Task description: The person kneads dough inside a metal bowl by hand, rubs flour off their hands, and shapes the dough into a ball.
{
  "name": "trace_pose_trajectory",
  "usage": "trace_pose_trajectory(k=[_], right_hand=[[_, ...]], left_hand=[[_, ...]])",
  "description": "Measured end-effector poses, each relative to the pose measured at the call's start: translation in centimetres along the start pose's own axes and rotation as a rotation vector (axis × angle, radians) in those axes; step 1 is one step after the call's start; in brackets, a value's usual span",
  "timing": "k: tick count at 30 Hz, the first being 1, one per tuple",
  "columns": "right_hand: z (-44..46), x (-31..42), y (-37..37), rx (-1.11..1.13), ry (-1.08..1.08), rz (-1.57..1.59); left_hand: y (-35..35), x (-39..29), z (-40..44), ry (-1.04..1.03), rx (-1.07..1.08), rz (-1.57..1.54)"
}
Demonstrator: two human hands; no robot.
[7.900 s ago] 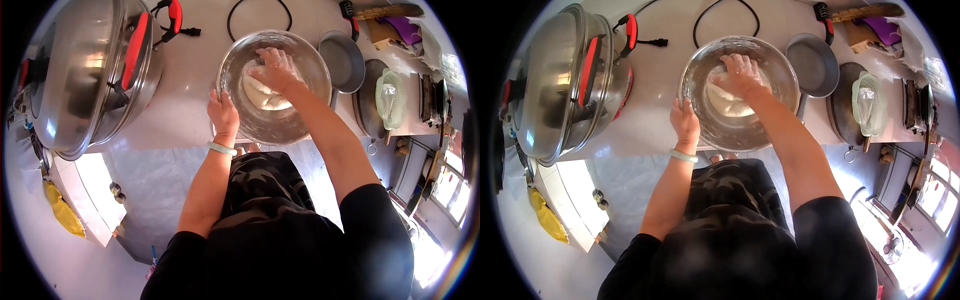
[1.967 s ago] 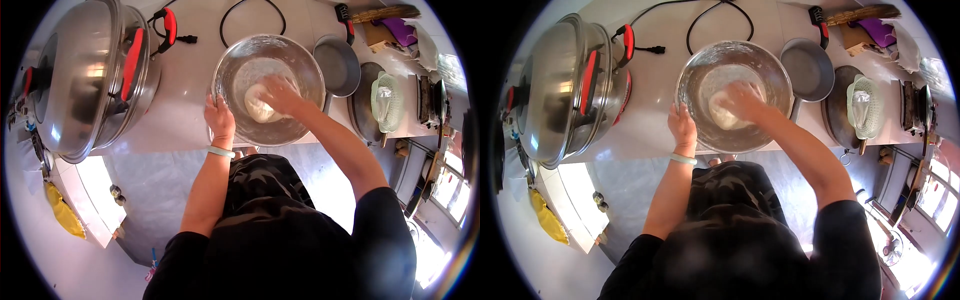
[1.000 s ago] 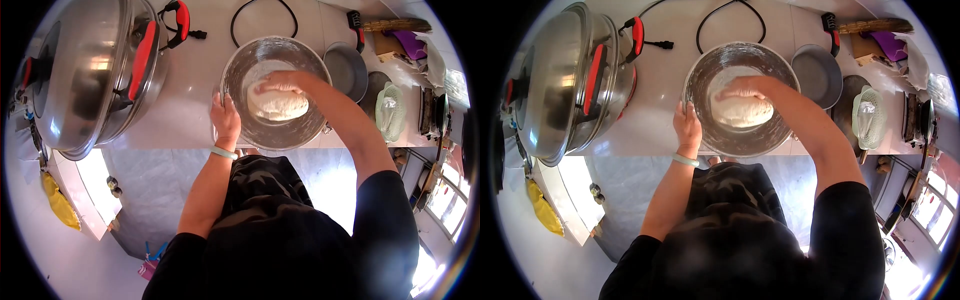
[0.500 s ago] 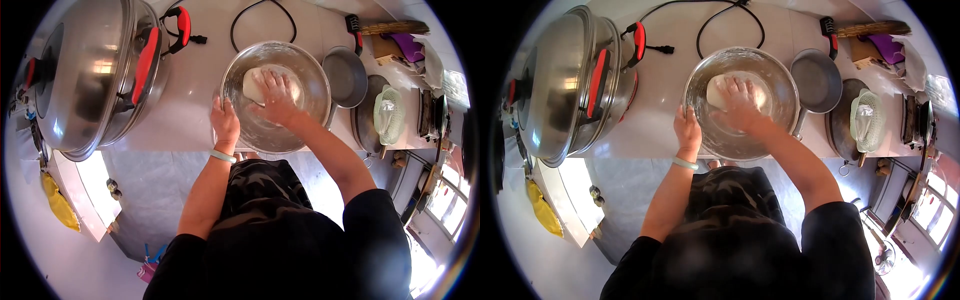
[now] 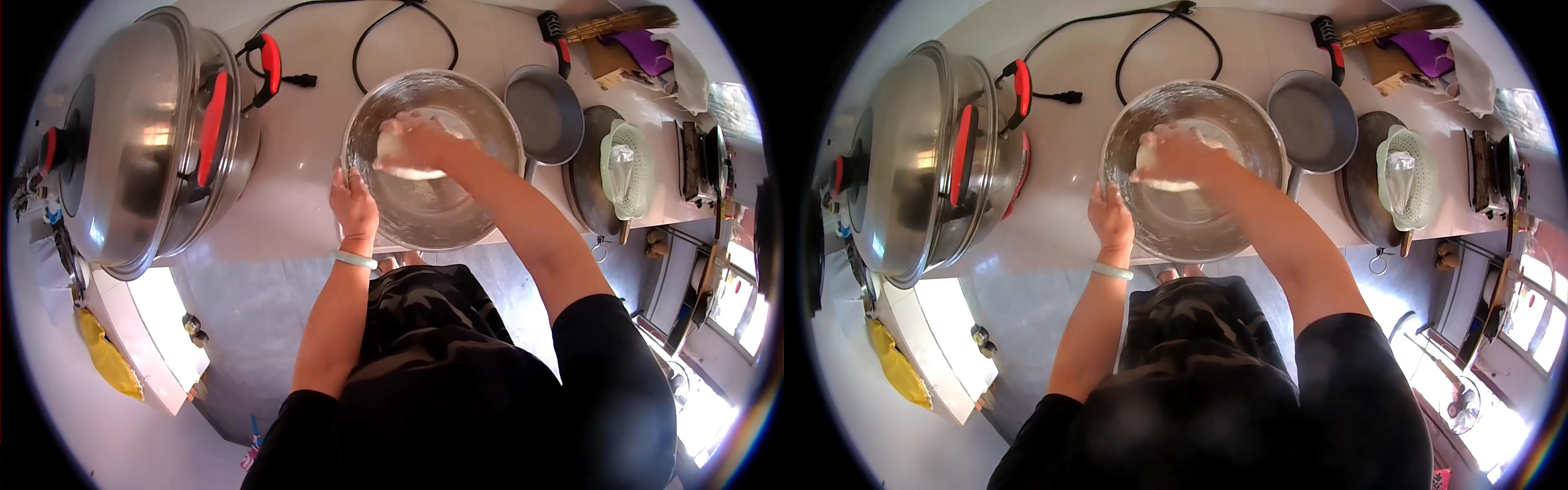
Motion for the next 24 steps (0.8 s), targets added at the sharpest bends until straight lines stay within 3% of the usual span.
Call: trace_pose_trajectory(k=[4, 7, 10, 12, 13, 14, 15, 16, 18, 21, 24], right_hand=[[-4.2, 1.4, -1.2, 0.129, 0.418, -0.292], [-5.1, 1.4, -2.4, 0.176, 0.48, -0.347], [-3.6, 1.7, -1.8, 0.192, 0.299, -0.353], [-2.6, 0.6, -0.8, 0.032, 0.163, 0.05], [-2.6, 0.0, 0.3, -0.043, 0.096, 0.248], [-2.1, -1.4, 1.6, 0.162, 0.175, 0.51], [-1.1, -3.6, 2.6, 0.143, 0.143, 0.736], [-0.9, -5.6, 3.2, 0.123, 0.104, 0.965], [-1.6, -8.9, 2.7, 0.112, -0.044, 0.966], [-1.8, -10.8, 0.2, 0.076, -0.114, 0.936], [-1.8, -11.0, -4.6, 0.033, -0.1, 0.979]], left_hand=[[0.1, -0.3, 0.0, -0.029, -0.031, 0.013], [0.1, 0.8, 0.1, -0.086, -0.036, 0.083], [0.2, -0.3, 0.4, -0.035, 0.006, 0.058], [0.1, -1.5, 0.2, 0.058, 0.052, -0.02], [0.6, -2.4, 0.2, -0.094, -0.001, 0.091], [1.0, -3.2, 0.0, -0.243, -0.058, 0.203], [1.3, -4.2, -0.5, -0.391, -0.114, 0.316], [1.2, -5.5, -1.0, -0.39, -0.089, 0.227], [0.4, -8.8, -2.2, -0.395, -0.04, 0.043], [-4.3, -3.8, -4.1, 0.087, -0.078, -0.268], [-7.1, -0.8, -4.7, 0.428, -0.107, -0.393]])
Point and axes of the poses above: each hand's wrist, its own z-axis towards the middle knuckle, its own y-axis out of the back of the hand, x = y × z, the point moved 7 cm from there along z, towards the middle knuckle, and after that the axes turned 15 degrees about -y, right-handed, at the moved point
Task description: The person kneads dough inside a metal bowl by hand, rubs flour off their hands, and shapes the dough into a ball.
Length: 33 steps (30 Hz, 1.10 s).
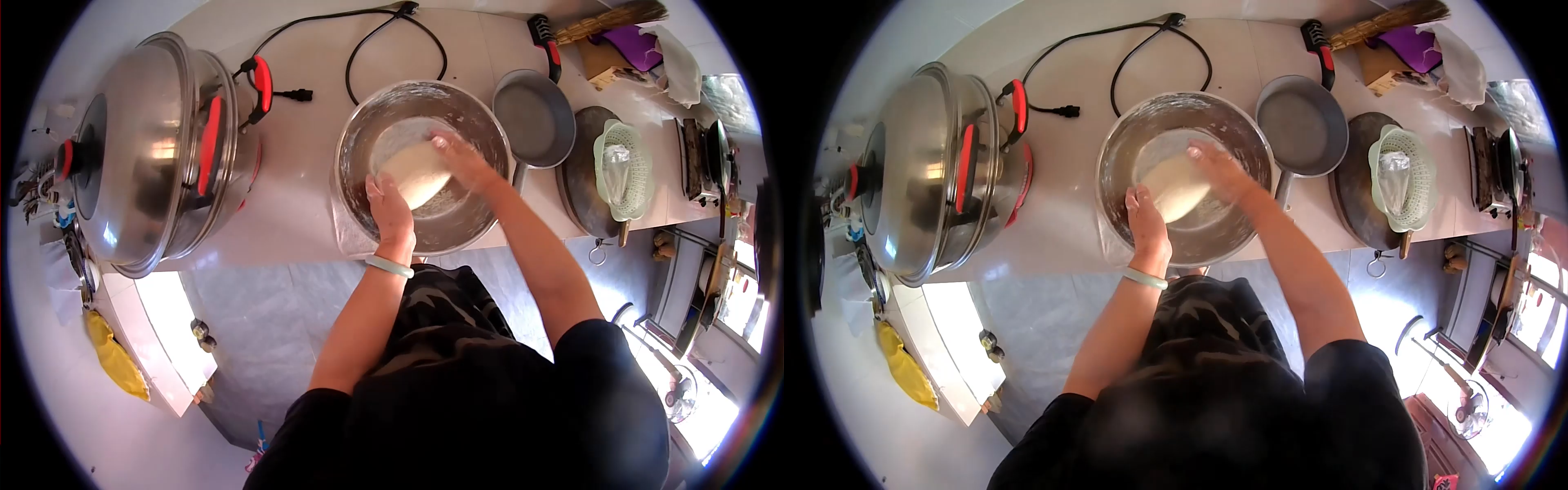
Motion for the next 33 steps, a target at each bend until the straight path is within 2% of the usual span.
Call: trace_pose_trajectory(k=[4, 7, 8, 11, 12, 15, 18, 21, 23, 24, 25, 26, 28, 32, 33], right_hand=[[-1.2, 0.7, -1.3, -0.125, 0.036, -0.064], [-3.0, 1.6, -1.3, -0.139, 0.061, 0.014], [-3.7, 1.9, -1.3, -0.11, 0.032, 0.102], [-4.7, 2.6, -1.5, -0.245, -0.078, -0.073], [-3.8, 1.7, -2.0, -0.321, -0.003, -0.2], [-2.4, 1.7, -2.2, -0.414, 0.012, -0.46], [-1.3, 0.7, -0.6, -0.239, -0.144, -0.022], [-3.4, 3.4, 1.3, -0.377, 0.157, -0.194], [-1.8, 1.1, -0.9, -0.342, 0.236, -0.31], [-0.6, 0.1, -2.4, -0.37, 0.279, -0.474], [0.1, -0.7, -3.8, -0.41, 0.324, -0.634], [0.2, -0.9, -3.7, -0.44, 0.398, -0.632], [-0.1, 0.2, -4.1, -0.444, 0.422, -0.553], [0.1, 1.3, -2.2, -0.329, 0.262, -0.393], [-0.2, 1.7, -2.1, -0.295, 0.223, -0.376]], left_hand=[[-1.2, 0.5, 1.0, -0.02, 0.092, -0.262], [-2.2, -1.2, 0.6, 0.052, 0.151, -0.434], [-1.9, -0.2, 1.2, 0.047, 0.094, -0.402], [-2.4, -0.9, 2.3, -0.098, 0.191, -0.054], [-2.5, -0.8, 3.0, -0.156, 0.168, 0.185], [-2.8, -2.0, 3.9, -0.335, 0.193, 0.551], [-2.5, -4.2, 3.0, -0.404, 0.1, 0.515], [-3.4, -3.8, 2.4, -0.83, 0.405, 0.879], [-4.4, -3.3, 1.2, -0.765, 0.427, 0.723], [-4.8, -4.0, 1.3, -0.664, 0.503, 0.693], [-4.5, -3.4, 1.1, -0.683, 0.406, 0.707], [-4.1, -2.5, 0.8, -0.696, 0.314, 0.71], [-4.0, -2.4, 1.3, -0.605, 0.304, 0.672], [-4.1, -2.1, 2.6, -0.41, 0.384, 0.618], [-4.0, -2.2, 2.8, -0.415, 0.395, 0.646]])
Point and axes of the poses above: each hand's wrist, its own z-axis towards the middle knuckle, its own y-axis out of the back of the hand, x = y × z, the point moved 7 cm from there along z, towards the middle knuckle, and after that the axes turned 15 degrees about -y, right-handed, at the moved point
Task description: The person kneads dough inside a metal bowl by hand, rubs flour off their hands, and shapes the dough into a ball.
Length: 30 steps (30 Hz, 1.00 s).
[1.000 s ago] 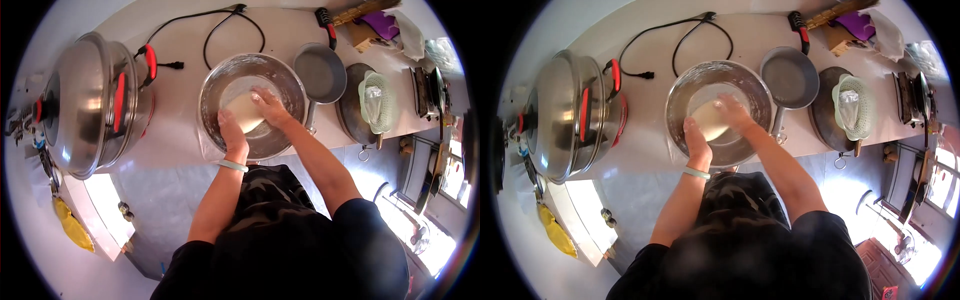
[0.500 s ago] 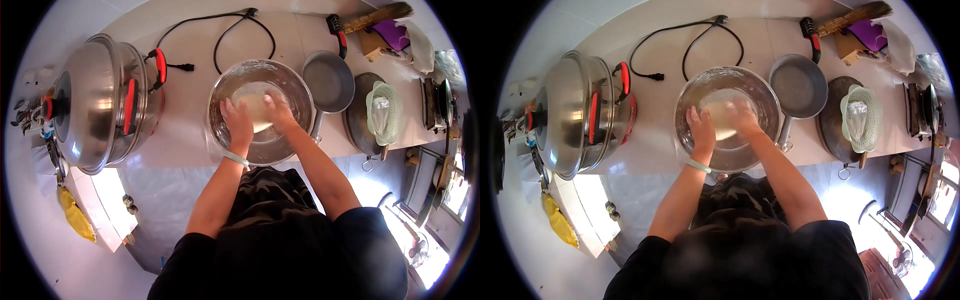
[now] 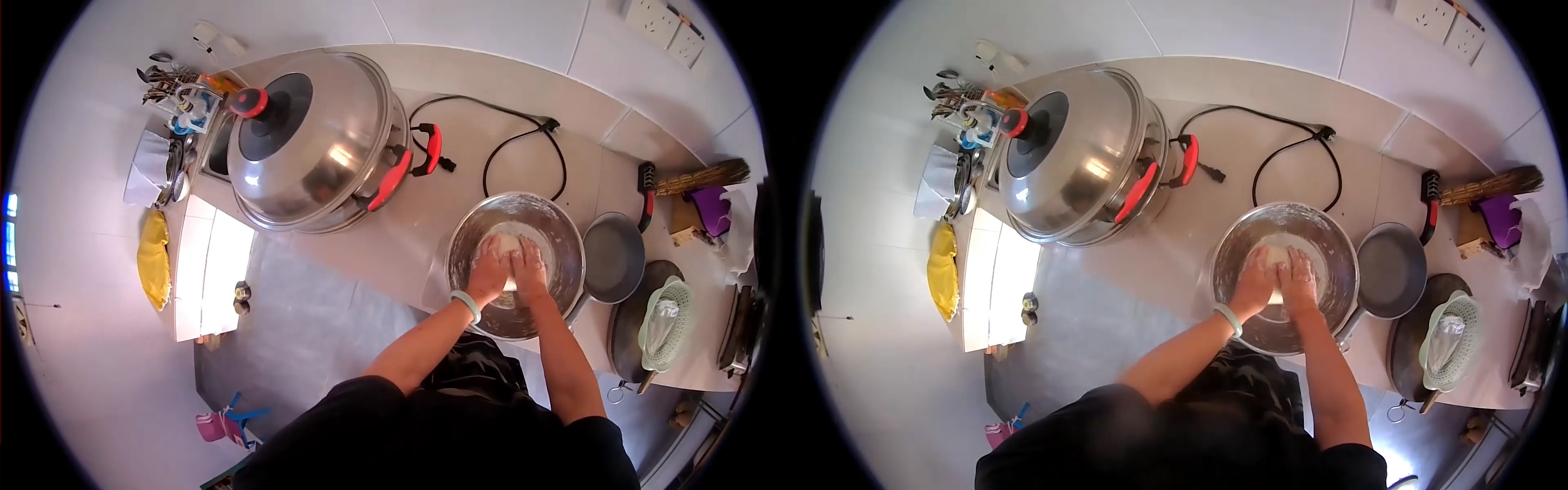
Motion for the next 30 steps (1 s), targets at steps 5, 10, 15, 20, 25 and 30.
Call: trace_pose_trajectory(k=[5, 10, 15, 20, 25, 30], right_hand=[[-1.6, 1.8, 5.0, 0.007, -0.072, 0.302], [-5.5, 6.8, 6.7, 0.128, -0.221, 0.831], [-4.9, 7.2, 6.2, 0.113, -0.029, 0.621], [-3.7, 6.9, 6.9, -0.08, 0.216, 0.365], [-4.3, 8.0, 6.9, 0.04, 0.039, 1.026], [-5.1, 9.7, 7.6, 0.12, 0.022, 1.431]], left_hand=[[3.4, -3.8, -0.4, -0.189, -0.138, 0.229], [-0.2, -5.2, -0.6, 0.0, -0.228, -0.323], [-1.7, -11.5, -3.8, 0.342, -0.016, -1.345], [-1.8, -12.0, -4.5, 0.342, -0.073, -1.349], [-0.7, -11.9, -2.5, 0.411, -0.089, -1.029], [0.6, -11.7, -0.1, 0.239, 0.022, -0.903]])
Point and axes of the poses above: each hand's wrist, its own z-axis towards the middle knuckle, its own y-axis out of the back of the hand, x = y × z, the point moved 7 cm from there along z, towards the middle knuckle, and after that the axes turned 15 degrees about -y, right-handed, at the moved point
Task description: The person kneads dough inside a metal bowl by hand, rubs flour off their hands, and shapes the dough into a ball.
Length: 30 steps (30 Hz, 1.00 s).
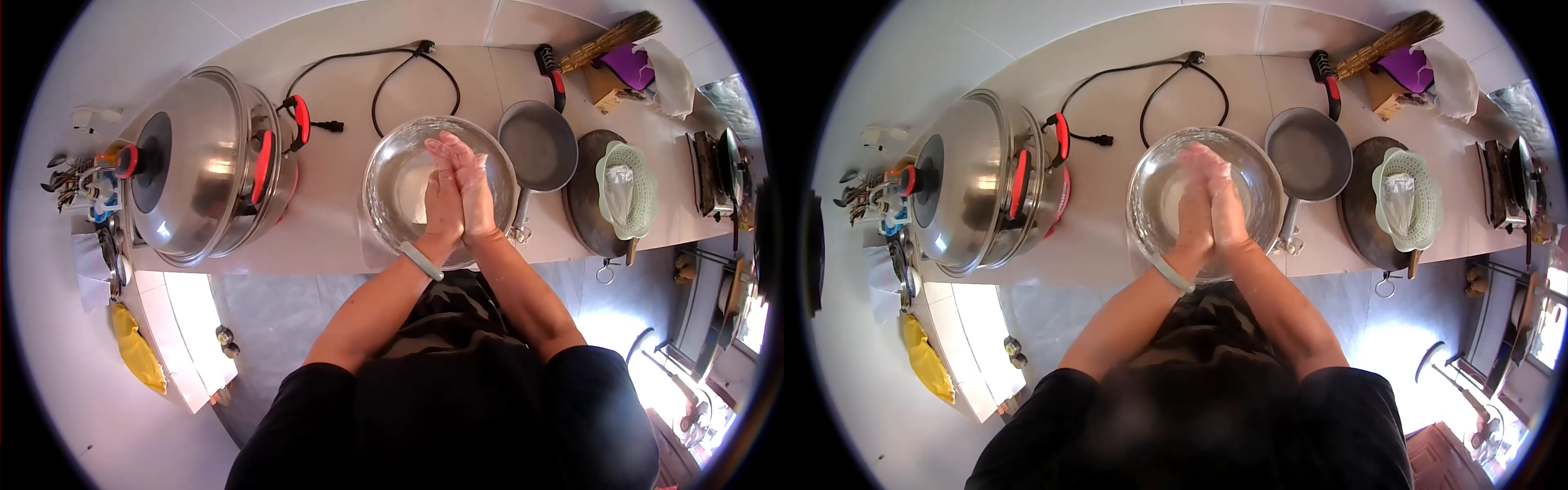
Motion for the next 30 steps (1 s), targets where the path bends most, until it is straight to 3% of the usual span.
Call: trace_pose_trajectory(k=[3, 5, 7, 13, 16, 18, 20, 22, 25, 28, 30], right_hand=[[-0.9, 0.4, -1.8, -0.06, -0.056, 0.108], [-0.9, -0.1, -1.7, -0.118, -0.056, 0.077], [-1.1, 0.1, -1.9, -0.136, -0.054, 0.173], [-1.6, 0.4, -2.5, -0.181, -0.034, 0.408], [-1.7, 0.5, -3.2, -0.211, -0.03, 0.395], [-2.2, 0.0, -3.4, -0.262, -0.007, 0.338], [-2.1, -0.7, -3.2, -0.317, 0.049, 0.233], [-2.6, -0.4, -3.4, -0.377, 0.193, -0.276], [-2.4, 1.0, -4.3, -0.315, 0.351, -0.703], [-1.7, 1.1, -4.0, -0.232, 0.431, -0.911], [-0.2, -0.2, -1.4, -0.232, 0.43, -1.009]], left_hand=[[1.2, -0.9, 0.8, -0.294, 0.059, 0.35], [1.6, -0.1, 0.9, -0.348, 0.084, 0.324], [1.8, 0.3, 1.1, -0.198, 0.085, 0.047], [2.9, 0.3, 3.0, -0.225, 0.338, 0.356], [2.6, 0.2, 2.2, -0.258, 0.233, 0.05], [2.6, 1.2, 3.4, -0.215, 0.556, 0.116], [2.4, 2.1, 3.7, -0.154, 0.56, -0.053], [1.5, 0.2, 1.2, -0.04, 0.256, -0.429], [1.8, -0.4, 0.6, -0.002, 0.172, -0.417], [0.9, 1.9, 0.1, 0.56, 0.256, -1.545], [1.4, 2.4, -0.5, 0.577, 0.309, -1.526]])
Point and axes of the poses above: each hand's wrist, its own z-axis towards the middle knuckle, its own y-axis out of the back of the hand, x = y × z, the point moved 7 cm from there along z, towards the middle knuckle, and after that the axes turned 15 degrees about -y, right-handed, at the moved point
